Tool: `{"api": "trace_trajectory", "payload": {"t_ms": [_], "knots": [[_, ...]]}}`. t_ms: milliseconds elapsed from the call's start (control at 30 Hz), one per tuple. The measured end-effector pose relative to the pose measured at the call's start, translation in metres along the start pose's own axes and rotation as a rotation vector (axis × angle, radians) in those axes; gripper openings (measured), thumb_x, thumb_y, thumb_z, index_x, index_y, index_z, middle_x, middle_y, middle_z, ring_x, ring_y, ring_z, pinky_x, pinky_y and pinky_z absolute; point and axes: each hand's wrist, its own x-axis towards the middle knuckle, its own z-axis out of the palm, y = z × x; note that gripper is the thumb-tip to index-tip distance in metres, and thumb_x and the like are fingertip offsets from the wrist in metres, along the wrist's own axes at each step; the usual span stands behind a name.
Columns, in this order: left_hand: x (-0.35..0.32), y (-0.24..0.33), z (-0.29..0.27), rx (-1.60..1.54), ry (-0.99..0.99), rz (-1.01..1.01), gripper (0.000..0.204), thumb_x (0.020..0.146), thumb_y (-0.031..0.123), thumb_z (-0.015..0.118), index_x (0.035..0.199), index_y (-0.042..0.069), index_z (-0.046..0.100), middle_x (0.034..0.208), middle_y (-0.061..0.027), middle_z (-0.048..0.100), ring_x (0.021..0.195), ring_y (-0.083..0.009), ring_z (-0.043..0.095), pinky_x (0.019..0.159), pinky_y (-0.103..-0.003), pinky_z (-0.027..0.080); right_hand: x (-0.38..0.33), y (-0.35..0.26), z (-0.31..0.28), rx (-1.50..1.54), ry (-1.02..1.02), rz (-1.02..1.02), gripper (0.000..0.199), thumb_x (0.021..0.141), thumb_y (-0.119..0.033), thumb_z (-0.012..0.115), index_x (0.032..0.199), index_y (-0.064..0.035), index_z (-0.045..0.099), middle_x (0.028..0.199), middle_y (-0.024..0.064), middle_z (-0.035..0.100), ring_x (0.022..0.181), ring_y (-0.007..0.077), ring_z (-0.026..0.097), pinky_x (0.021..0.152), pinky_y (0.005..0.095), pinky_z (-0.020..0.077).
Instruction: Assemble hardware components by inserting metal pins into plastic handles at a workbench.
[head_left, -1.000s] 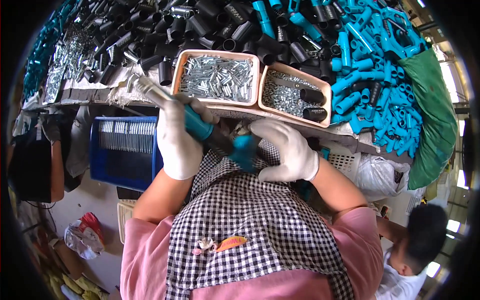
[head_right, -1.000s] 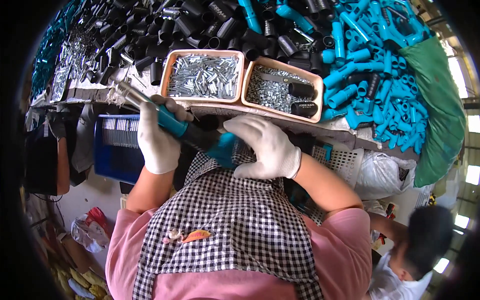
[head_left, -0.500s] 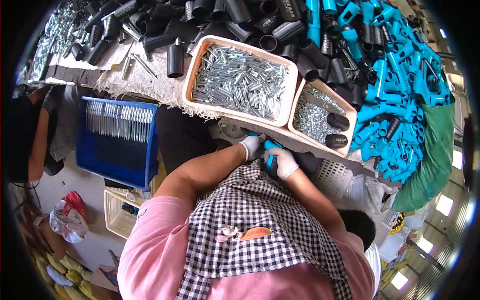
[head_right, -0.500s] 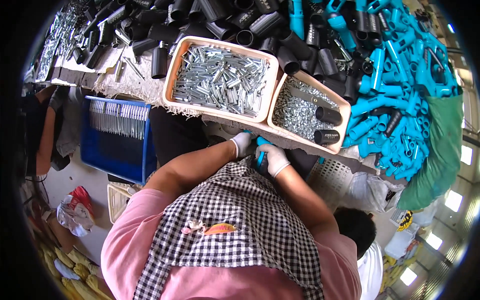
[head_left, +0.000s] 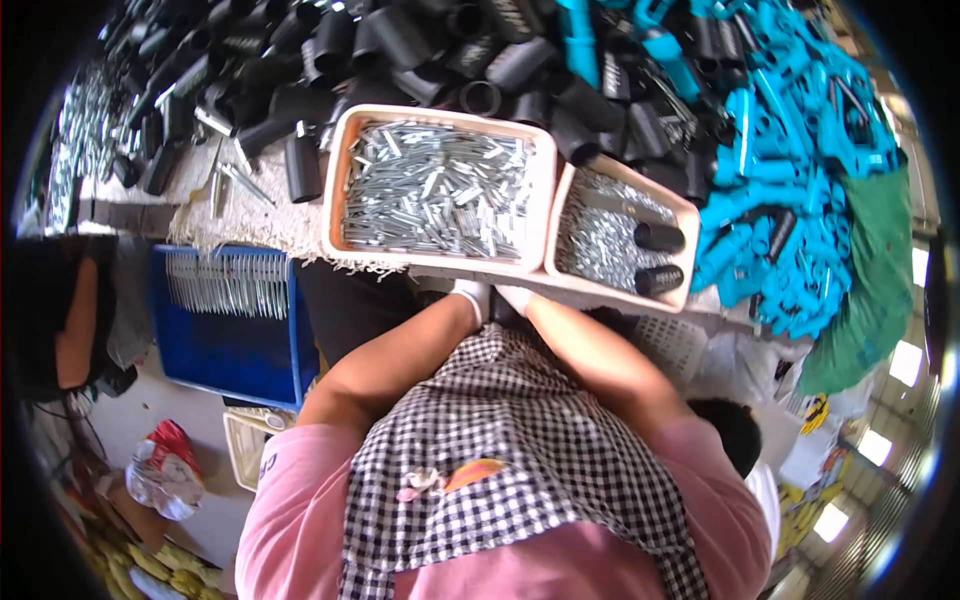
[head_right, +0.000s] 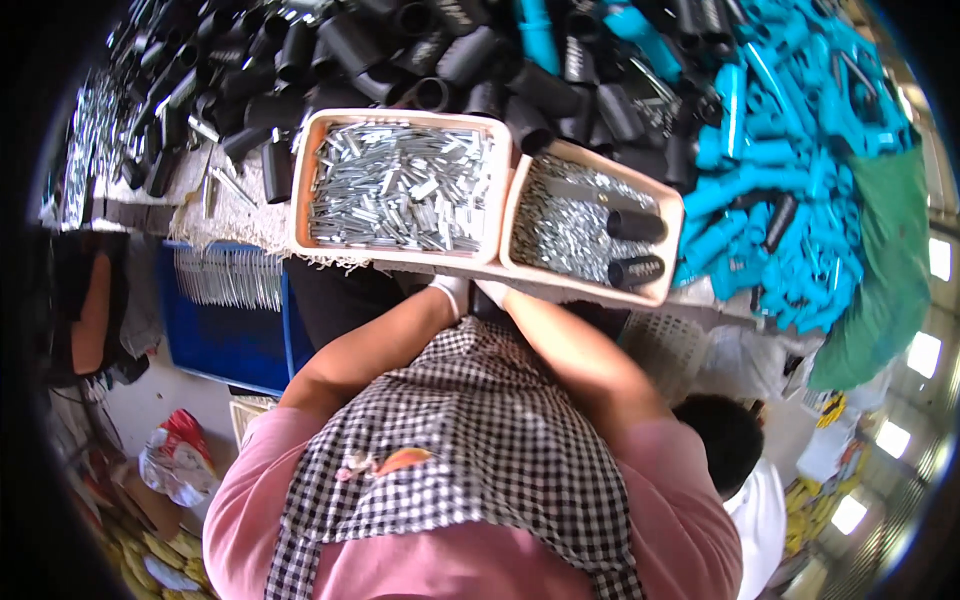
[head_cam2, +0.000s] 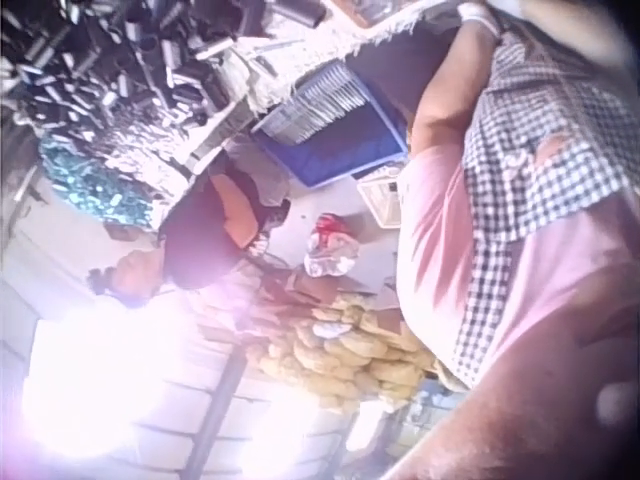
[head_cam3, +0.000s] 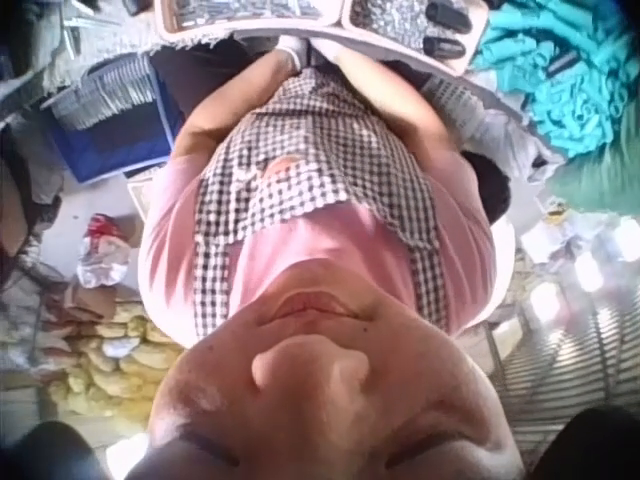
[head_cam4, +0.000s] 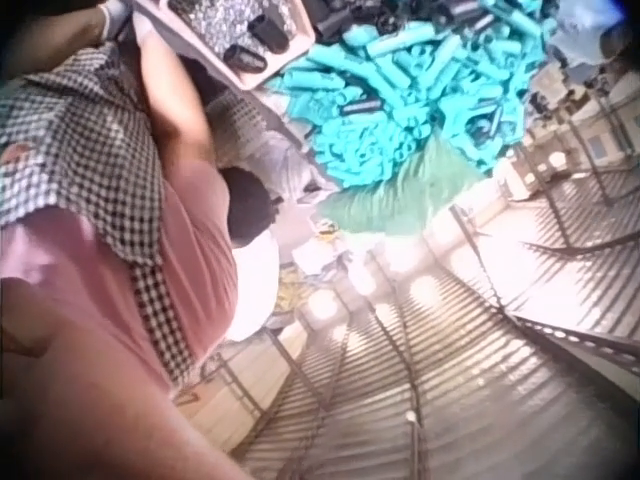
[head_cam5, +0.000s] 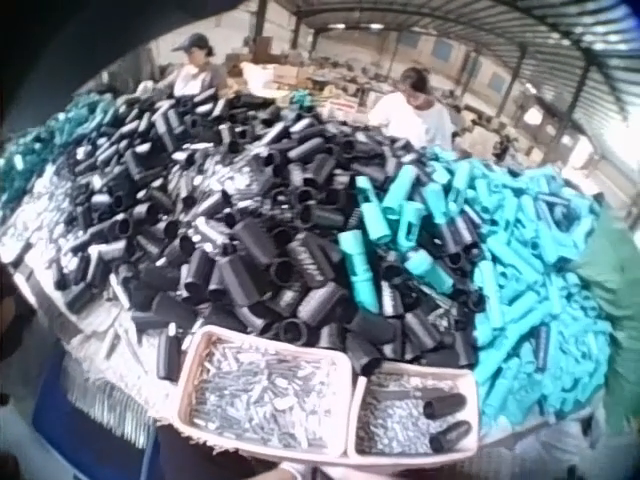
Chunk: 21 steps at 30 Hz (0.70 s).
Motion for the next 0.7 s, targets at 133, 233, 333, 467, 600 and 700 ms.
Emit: {"api": "trace_trajectory", "payload": {"t_ms": [133,233,333,467,600,700], "knots": [[-0.064,0.035,0.024,0.496,0.129,0.138,0.032,0.098,0.037,0.049,0.112,0.013,0.065,0.111,-0.0066,0.069,0.098,-0.0269,0.063,0.088,-0.038,0.049,0.020,-0.020,-0.011,0.072,0.038,-0.017,0.019,0.086,-0.018,0.056,0.092,-0.0031,0.066,0.081,0.0079,0.064,0.075,0.0199,0.061,0.071,0.0328,0.0474],[-0.067,0.045,0.021,2.011,0.052,0.453,0.028,0.094,0.027,0.049,0.104,0.009,0.068,0.108,-0.0165,0.069,0.103,-0.0362,0.063,0.090,-0.046,0.049,-0.005,-0.022,0.011,0.095,0.027,-0.018,0.020,0.086,-0.019,0.055,0.092,-0.0027,0.066,0.080,0.0081,0.064,0.075,0.0199,0.061,0.071,0.0328,0.0475],[-0.038,0.019,-0.016,1.956,0.152,0.411,0.035,0.091,0.033,0.052,0.104,0.006,0.069,0.106,-0.0209,0.068,0.101,-0.0376,0.064,0.088,-0.046,0.051,-0.001,-0.030,0.019,0.092,0.004,0.001,0.021,0.086,-0.019,0.055,0.092,-0.0023,0.066,0.079,0.0084,0.064,0.074,0.0199,0.061,0.070,0.0328,0.0476],[-0.062,0.026,-0.006,1.967,0.065,0.524,0.037,0.093,0.030,0.051,0.118,0.005,0.063,0.119,-0.0217,0.063,0.117,-0.0362,0.055,0.101,-0.044,0.042,-0.013,-0.024,0.020,0.074,0.019,0.024,0.022,0.087,-0.020,0.054,0.092,-0.0017,0.066,0.077,0.0087,0.063,0.074,0.0199,0.061,0.070,0.0327,0.0476],[-0.050,0.017,0.000,1.885,0.243,0.463,0.038,0.094,0.037,0.046,0.109,0.009,0.068,0.118,-0.0179,0.065,0.110,-0.0345,0.060,0.096,-0.045,0.045,0.004,-0.040,0.023,0.066,0.009,0.073,0.024,0.087,-0.020,0.053,0.092,-0.0011,0.066,0.076,0.0090,0.063,0.074,0.0198,0.061,0.069,0.0327,0.0477],[-0.012,-0.003,-0.061,1.750,0.148,0.581,0.042,0.092,0.037,0.054,0.121,0.007,0.062,0.127,-0.0175,0.061,0.115,-0.0338,0.058,0.097,-0.044,0.046,-0.001,-0.044,0.018,0.059,-0.002,0.082,0.025,0.088,-0.021,0.052,0.091,-0.0007,0.066,0.075,0.0093,0.063,0.074,0.0198,0.061,0.069,0.0327,0.0478]]}}
